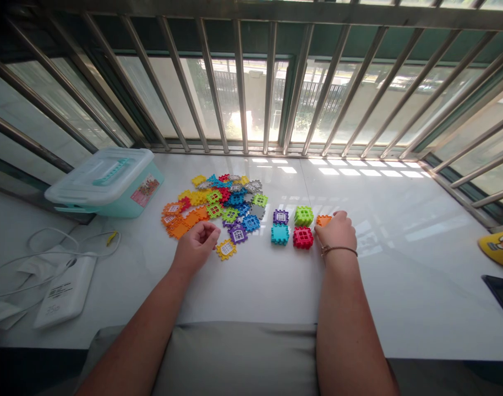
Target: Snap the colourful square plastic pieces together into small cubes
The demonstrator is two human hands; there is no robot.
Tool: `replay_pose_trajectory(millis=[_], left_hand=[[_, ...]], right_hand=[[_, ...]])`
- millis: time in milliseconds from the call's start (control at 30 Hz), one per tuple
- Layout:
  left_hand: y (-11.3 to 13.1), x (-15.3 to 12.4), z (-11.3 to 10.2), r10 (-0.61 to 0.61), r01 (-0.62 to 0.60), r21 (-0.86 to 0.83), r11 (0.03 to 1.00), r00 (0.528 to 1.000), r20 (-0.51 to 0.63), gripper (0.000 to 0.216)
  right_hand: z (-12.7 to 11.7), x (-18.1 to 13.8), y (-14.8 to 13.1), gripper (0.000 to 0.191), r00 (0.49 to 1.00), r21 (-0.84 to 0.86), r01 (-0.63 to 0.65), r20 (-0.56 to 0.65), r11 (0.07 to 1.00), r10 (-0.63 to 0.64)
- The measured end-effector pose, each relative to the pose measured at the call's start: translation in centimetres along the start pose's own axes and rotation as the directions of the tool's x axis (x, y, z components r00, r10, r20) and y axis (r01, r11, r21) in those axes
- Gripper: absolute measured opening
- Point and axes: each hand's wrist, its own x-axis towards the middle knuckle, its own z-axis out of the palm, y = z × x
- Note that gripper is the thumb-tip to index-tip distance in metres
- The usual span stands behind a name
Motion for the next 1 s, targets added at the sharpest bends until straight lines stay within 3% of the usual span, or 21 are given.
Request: replay_pose_trajectory(millis=[467, 667, 800, 933, 1000], left_hand=[[0.0, 0.0, -0.1, -0.003, 0.003, 0.019, 1.0, 1.0, 0.011, 0.03], [0.0, 0.0, -0.1, -0.001, 0.001, 0.027, 1.0, 1.0, 0.008, 0.031], [0.1, 0.0, -0.1, -0.004, 0.003, 0.027, 1.0, 1.0, 0.006, 0.031], [0.2, 0.0, -0.1, -0.001, 0.001, 0.025, 1.0, 1.0, 0.008, 0.031], [0.2, 0.0, -0.1, 0.0, 0.0, 0.023, 1.0, 1.0, 0.008, 0.031]], right_hand=[[-0.3, -0.1, -0.3, 0.065, 1.0, -0.069, -0.024, -0.001, 0.997, 0.024], [-0.4, -0.5, -0.4, 0.071, 0.999, -0.054, -0.032, -0.017, 0.998, 0.031], [-0.8, -0.8, -0.6, 0.07, 0.99, -0.004, -0.016, -0.139, 1.0, 0.016], [-1.6, -1.2, -1.2, 0.049, 0.946, 0.116, 0.131, -0.313, 0.985, -0.089], [-2.1, -1.6, -1.6, 0.038, 0.937, 0.199, 0.189, -0.329, 0.962, -0.116]])
